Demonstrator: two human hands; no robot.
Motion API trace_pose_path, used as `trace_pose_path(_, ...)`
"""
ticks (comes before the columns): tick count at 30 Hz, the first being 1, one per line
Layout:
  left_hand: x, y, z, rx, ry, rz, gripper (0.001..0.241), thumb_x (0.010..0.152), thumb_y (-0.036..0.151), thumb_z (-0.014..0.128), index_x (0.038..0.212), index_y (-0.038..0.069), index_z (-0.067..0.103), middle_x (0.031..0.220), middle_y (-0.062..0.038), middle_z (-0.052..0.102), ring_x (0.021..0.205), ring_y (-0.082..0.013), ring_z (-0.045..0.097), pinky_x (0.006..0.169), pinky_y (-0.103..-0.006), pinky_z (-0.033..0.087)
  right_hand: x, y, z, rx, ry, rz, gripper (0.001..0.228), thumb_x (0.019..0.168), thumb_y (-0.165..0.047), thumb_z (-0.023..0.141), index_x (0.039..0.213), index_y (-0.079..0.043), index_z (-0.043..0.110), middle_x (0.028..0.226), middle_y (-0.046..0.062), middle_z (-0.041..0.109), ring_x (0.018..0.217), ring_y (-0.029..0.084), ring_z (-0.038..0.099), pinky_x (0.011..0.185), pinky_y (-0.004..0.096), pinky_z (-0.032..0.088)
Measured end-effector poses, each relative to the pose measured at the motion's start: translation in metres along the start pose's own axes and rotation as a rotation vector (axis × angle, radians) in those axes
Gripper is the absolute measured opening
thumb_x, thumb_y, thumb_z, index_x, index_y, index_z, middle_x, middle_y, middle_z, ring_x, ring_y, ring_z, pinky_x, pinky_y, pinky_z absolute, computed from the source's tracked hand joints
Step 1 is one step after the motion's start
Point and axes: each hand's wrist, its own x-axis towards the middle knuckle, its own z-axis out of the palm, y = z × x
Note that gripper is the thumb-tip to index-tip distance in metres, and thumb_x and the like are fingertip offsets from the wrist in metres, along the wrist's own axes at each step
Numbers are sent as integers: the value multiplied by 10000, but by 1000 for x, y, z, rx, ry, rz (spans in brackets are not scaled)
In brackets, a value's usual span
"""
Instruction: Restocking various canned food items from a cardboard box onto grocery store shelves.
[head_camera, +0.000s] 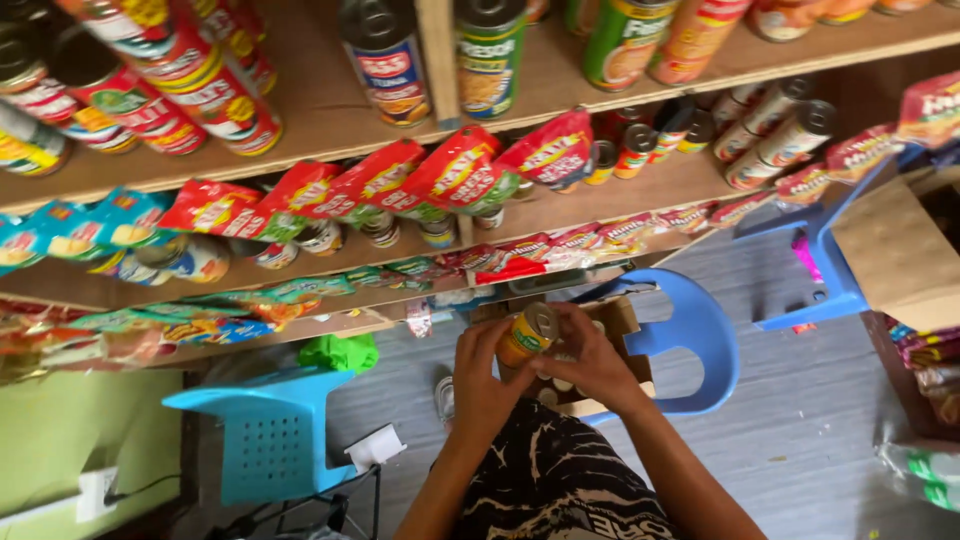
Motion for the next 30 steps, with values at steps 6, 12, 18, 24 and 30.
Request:
trace_pose_path(6,1,-2,32,-14,-38,-11,616,788,118,825,1351,72,582,1318,-161,580,1236,-360,575,1036,-430,500,-5,14,-14,4,250,28,732,778,-70,843,1416,-3,491,1224,85,675,1061,152,673,880,310,589)
trace_pose_path(12,15,5,45,-76,-125,18,636,867,148,796,1416,26,498,1421,-210,523,1296,-389,539,1073,-444,461,11,6,-58,-123,318,-70,674,797,-58,807,1399,18,515,1195,92,706,1051,142,688,894,299,584)
trace_pose_path(18,17,-4,53,-137,-171,-92,587,878,154,770,1396,44,516,1362,-174,559,1193,-324,600,1024,-413,493,66,11,-101,-299,429,-328,669,845,-86,822,1419,25,498,1242,115,694,1142,184,682,948,333,570)
trace_pose_path(24,24,-7,56,-135,-163,-124,568,881,139,770,1390,60,530,1310,-159,577,1133,-292,622,957,-403,521,127,25,-130,-465,434,-404,647,859,-65,811,1403,-1,467,1285,145,687,1221,220,677,979,358,593)
trace_pose_path(30,39,-21,67,-155,-109,-131,541,879,149,787,1361,75,554,1277,-135,612,1085,-268,640,899,-387,548,151,36,-141,-356,292,-452,652,871,40,719,1451,-4,425,1336,160,654,1234,238,665,996,363,588)
